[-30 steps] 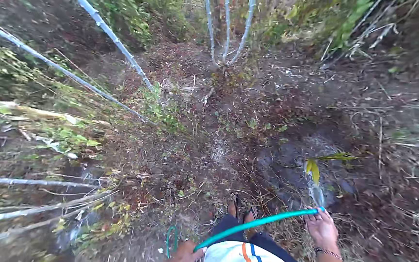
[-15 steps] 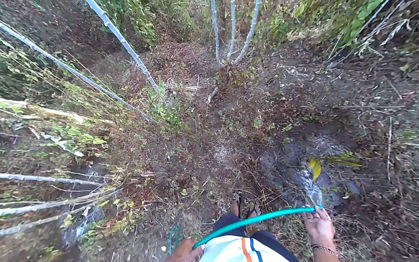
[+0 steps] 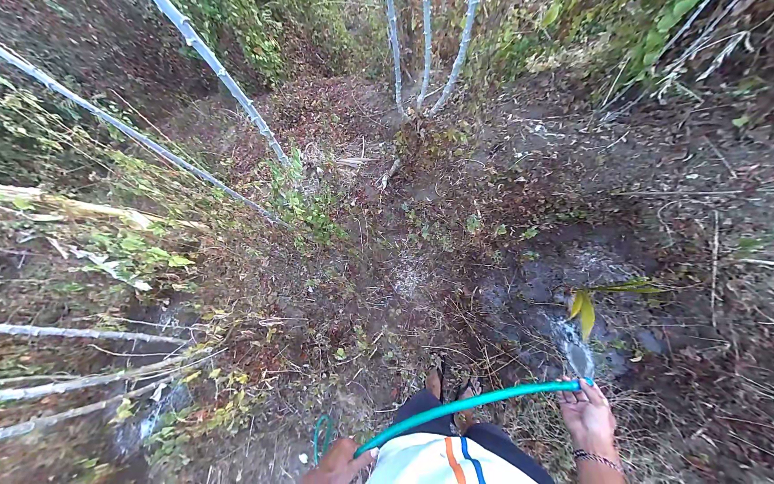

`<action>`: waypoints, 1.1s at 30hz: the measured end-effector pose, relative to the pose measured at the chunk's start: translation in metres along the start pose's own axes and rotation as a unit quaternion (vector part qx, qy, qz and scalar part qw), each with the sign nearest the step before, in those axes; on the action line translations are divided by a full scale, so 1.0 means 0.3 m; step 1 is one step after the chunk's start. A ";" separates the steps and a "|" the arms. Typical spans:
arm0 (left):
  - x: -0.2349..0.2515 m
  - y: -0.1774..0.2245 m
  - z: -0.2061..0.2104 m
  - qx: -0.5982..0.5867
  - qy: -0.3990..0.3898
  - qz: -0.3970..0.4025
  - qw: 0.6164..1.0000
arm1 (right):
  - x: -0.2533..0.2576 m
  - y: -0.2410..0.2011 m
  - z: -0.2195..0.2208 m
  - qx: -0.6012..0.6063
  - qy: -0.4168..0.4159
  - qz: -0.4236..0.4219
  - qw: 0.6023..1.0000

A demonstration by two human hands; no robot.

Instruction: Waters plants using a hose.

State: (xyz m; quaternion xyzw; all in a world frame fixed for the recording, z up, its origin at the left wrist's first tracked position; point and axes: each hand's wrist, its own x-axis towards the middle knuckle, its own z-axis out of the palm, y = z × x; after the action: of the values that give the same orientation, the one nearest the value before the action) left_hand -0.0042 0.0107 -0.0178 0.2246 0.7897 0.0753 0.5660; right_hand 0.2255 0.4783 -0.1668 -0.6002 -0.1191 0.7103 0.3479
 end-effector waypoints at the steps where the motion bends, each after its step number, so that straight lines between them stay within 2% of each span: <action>1: 0.002 -0.003 0.004 0.001 0.002 0.002 1.000 | -0.004 -0.003 0.001 0.001 0.000 0.001 1.000; 11: -0.026 0.027 0.013 0.015 0.005 -0.001 1.000 | -0.018 -0.008 0.002 0.011 0.000 0.001 1.000; 19: 0.000 0.001 0.023 0.020 -0.003 -0.005 1.000 | -0.003 -0.020 -0.008 -0.010 -0.028 0.004 1.000; 24: -0.045 0.052 -0.003 0.014 0.001 -0.015 1.000 | -0.009 -0.024 -0.006 -0.022 -0.041 0.007 0.999; 28: -0.057 0.078 -0.017 0.007 -0.003 -0.022 1.000 | -0.041 -0.045 0.004 -0.014 -0.058 0.020 0.998; 33: -0.031 0.050 -0.011 0.012 0.006 -0.013 1.000 | -0.084 -0.069 0.030 -0.033 -0.048 0.015 0.998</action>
State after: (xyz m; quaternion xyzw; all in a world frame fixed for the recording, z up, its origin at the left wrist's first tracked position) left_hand -0.0007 0.0204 -0.0029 0.2204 0.7967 0.0602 0.5595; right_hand 0.2252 0.4796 -0.1331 -0.5786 -0.1501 0.7389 0.3109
